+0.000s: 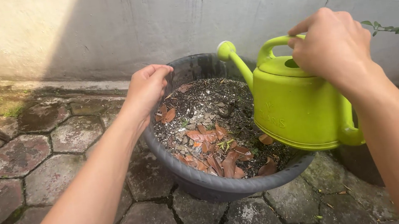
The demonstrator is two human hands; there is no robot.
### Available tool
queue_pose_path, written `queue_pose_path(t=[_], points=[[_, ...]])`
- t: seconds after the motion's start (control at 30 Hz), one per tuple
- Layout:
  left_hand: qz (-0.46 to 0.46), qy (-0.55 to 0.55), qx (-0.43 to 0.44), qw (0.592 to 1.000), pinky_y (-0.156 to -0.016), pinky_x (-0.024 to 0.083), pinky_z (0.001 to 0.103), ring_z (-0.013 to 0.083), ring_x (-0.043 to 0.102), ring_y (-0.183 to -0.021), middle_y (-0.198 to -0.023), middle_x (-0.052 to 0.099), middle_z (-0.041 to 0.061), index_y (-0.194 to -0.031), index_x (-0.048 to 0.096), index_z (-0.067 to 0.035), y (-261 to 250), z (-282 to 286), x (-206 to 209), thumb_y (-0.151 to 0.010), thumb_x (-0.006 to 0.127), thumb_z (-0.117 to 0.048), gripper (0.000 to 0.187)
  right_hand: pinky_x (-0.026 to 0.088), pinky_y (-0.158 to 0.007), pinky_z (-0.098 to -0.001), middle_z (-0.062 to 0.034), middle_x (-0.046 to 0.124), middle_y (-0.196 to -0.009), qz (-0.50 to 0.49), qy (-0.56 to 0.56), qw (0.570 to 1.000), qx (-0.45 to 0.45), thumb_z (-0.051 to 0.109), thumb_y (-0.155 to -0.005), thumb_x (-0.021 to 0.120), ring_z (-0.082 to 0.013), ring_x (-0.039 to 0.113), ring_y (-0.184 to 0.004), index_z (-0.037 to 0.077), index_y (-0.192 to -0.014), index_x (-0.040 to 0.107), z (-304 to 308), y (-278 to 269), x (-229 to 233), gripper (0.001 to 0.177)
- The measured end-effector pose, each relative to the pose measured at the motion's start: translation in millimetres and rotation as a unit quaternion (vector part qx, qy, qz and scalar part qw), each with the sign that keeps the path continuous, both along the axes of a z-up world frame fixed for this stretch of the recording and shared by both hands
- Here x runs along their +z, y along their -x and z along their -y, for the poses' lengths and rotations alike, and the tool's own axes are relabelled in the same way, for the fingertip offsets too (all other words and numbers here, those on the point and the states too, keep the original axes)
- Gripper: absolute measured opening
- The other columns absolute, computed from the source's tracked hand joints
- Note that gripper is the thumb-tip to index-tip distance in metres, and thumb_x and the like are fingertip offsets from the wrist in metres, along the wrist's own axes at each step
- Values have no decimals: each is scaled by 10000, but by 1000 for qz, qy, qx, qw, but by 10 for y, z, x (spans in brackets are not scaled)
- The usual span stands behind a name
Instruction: Watering a potted plant using a green plastic watering can.
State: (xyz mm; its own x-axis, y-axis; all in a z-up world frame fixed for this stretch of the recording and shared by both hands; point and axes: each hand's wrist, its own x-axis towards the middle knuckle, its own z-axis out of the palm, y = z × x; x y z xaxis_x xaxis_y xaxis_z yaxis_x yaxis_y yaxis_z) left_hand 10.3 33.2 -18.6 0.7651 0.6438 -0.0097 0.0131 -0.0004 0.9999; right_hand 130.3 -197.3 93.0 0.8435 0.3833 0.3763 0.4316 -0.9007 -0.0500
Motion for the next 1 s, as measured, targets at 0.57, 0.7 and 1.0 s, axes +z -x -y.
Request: queue_pose_path(t=[0.57,0.7,1.0], points=[[10,6,5,1000,-477,259,147,14,365,-512,-669,509,-35,-946,679,-100,22,-62,-46,-877,555,-195,171,530,-573,-467,-220,684,-742,98,-43,980,169,135,-875,697,-341,634,-560,92,-1077,755,-151,-376,-344,214],[9,0,5,1000,-467,250,145,11,356,-505,-666,491,-44,-973,674,-100,63,-69,-14,-887,546,-181,174,528,-468,-398,-198,673,-665,84,-55,966,240,119,-877,694,-265,597,-446,60,-1080,749,-252,-186,-320,218],[36,-9,7,999,-583,444,139,45,533,-661,-786,548,15,-1020,650,-44,57,-182,-32,-907,503,-152,215,575,-451,-365,-233,686,-759,-30,-26,976,212,144,-815,732,-264,651,-464,50,-1057,722,-333,334,3,260]])
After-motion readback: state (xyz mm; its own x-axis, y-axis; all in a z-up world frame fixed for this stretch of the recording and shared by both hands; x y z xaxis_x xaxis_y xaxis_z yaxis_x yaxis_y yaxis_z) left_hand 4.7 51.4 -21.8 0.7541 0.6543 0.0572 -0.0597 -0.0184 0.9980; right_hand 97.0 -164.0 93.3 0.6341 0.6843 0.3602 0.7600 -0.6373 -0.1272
